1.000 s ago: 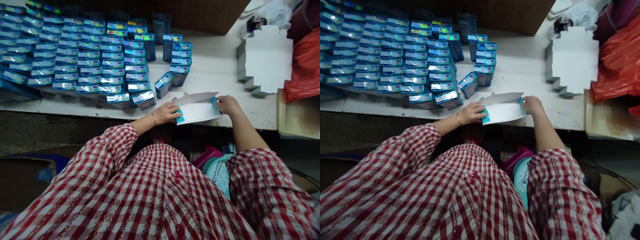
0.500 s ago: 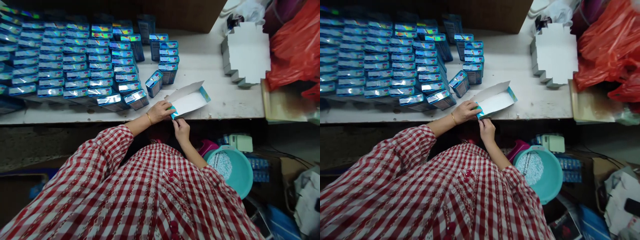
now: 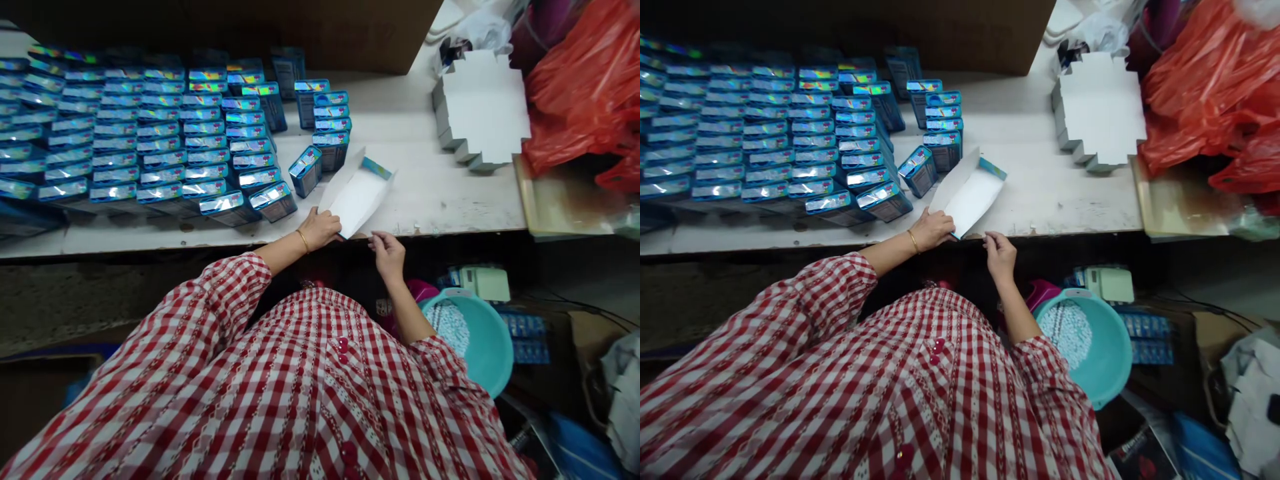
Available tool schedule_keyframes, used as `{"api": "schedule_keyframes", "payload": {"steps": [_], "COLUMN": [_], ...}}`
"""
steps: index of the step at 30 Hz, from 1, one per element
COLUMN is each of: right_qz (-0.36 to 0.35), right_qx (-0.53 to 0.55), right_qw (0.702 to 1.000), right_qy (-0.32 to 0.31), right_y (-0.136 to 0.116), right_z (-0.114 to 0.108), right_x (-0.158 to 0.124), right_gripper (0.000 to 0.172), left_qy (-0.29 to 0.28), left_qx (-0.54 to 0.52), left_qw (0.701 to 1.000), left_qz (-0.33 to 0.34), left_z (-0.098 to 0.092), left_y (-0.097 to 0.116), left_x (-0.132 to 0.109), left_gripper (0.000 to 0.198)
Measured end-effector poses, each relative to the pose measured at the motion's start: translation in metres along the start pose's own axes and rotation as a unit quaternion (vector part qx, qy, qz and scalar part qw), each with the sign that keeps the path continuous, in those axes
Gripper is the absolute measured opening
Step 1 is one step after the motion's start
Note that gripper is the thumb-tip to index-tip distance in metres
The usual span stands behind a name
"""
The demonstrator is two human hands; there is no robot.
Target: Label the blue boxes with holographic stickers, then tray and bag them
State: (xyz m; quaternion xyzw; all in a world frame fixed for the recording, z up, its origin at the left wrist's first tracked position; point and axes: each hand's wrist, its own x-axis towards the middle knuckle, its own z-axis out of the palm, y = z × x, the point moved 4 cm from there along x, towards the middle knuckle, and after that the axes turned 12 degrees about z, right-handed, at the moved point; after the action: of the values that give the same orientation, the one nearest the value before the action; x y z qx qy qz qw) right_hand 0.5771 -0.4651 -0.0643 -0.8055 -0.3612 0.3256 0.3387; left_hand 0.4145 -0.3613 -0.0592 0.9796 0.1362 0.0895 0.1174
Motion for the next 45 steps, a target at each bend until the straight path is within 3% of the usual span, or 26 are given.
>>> {"api": "schedule_keyframes", "payload": {"steps": [2,5,6,8,11,14,18,21,24,27,29,31,36,39,42,44,45], "right_qz": [-0.012,-0.094,-0.130,-0.209,-0.293,-0.310,-0.298,-0.259,-0.240,-0.265,-0.298,-0.306,-0.296,-0.305,-0.328,-0.364,-0.386], "right_qx": [-0.006,-0.099,-0.152,-0.264,-0.389,-0.446,-0.431,-0.380,-0.357,-0.392,-0.424,-0.453,-0.471,-0.478,-0.498,-0.501,-0.493], "right_qw": [0.999,0.984,0.973,0.940,0.872,0.836,0.850,0.887,0.900,0.881,0.855,0.837,0.831,0.822,0.790,0.759,0.751], "right_qy": [0.038,0.114,0.115,0.060,-0.051,-0.071,-0.056,-0.046,-0.067,-0.008,0.029,0.023,0.000,-0.049,-0.146,-0.198,-0.212], "right_y": [-0.007,-0.034,-0.046,-0.066,-0.080,-0.078,-0.066,-0.056,-0.055,-0.062,-0.063,-0.057,-0.038,-0.038,-0.042,-0.046,-0.048], "right_z": [-0.025,-0.067,-0.076,-0.084,-0.073,-0.056,-0.039,-0.035,-0.031,-0.029,-0.024,-0.015,-0.002,-0.005,-0.012,-0.018,-0.022], "right_x": [0.011,0.030,0.036,0.049,0.064,0.069,0.065,0.070,0.079,0.075,0.061,0.047,0.037,0.044,0.055,0.065,0.072], "right_gripper": [0.037,0.039,0.039,0.041,0.036,0.023,0.030,0.027,0.024,0.023,0.026,0.026,0.023,0.019,0.014,0.013,0.015], "left_qy": [-0.015,-0.038,-0.044,-0.054,-0.061,-0.003,0.160,0.198,0.136,0.070,0.040,0.010,-0.106,-0.139,-0.189,-0.191,-0.166], "left_qx": [-0.009,-0.024,-0.029,-0.041,-0.052,-0.052,-0.048,-0.019,0.022,0.039,0.048,0.061,0.072,0.069,0.027,-0.013,-0.024], "left_qw": [1.000,0.999,0.998,0.997,0.995,0.998,0.985,0.977,0.988,0.994,0.995,0.995,0.989,0.978,0.962,0.969,0.980], "left_qz": [0.001,0.012,0.018,0.032,0.055,0.034,-0.048,-0.074,-0.069,-0.069,-0.077,-0.080,-0.078,-0.139,-0.195,-0.155,-0.111], "left_z": [0.000,0.000,-0.001,-0.002,-0.007,-0.021,-0.044,-0.040,-0.019,-0.003,-0.001,-0.005,-0.007,-0.007,-0.012,-0.024,-0.033], "left_y": [0.000,-0.001,-0.002,-0.005,-0.017,-0.029,-0.022,0.000,0.010,0.002,-0.006,-0.011,-0.003,0.010,0.032,0.047,0.052], "left_x": [0.001,0.003,0.003,0.004,0.004,-0.004,-0.021,-0.019,0.001,0.021,0.029,0.033,0.042,0.045,0.040,0.036,0.036], "left_gripper": [0.029,0.030,0.029,0.028,0.022,0.014,0.039,0.044,0.047,0.043,0.033,0.027,0.036,0.041,0.041,0.039,0.036]}}
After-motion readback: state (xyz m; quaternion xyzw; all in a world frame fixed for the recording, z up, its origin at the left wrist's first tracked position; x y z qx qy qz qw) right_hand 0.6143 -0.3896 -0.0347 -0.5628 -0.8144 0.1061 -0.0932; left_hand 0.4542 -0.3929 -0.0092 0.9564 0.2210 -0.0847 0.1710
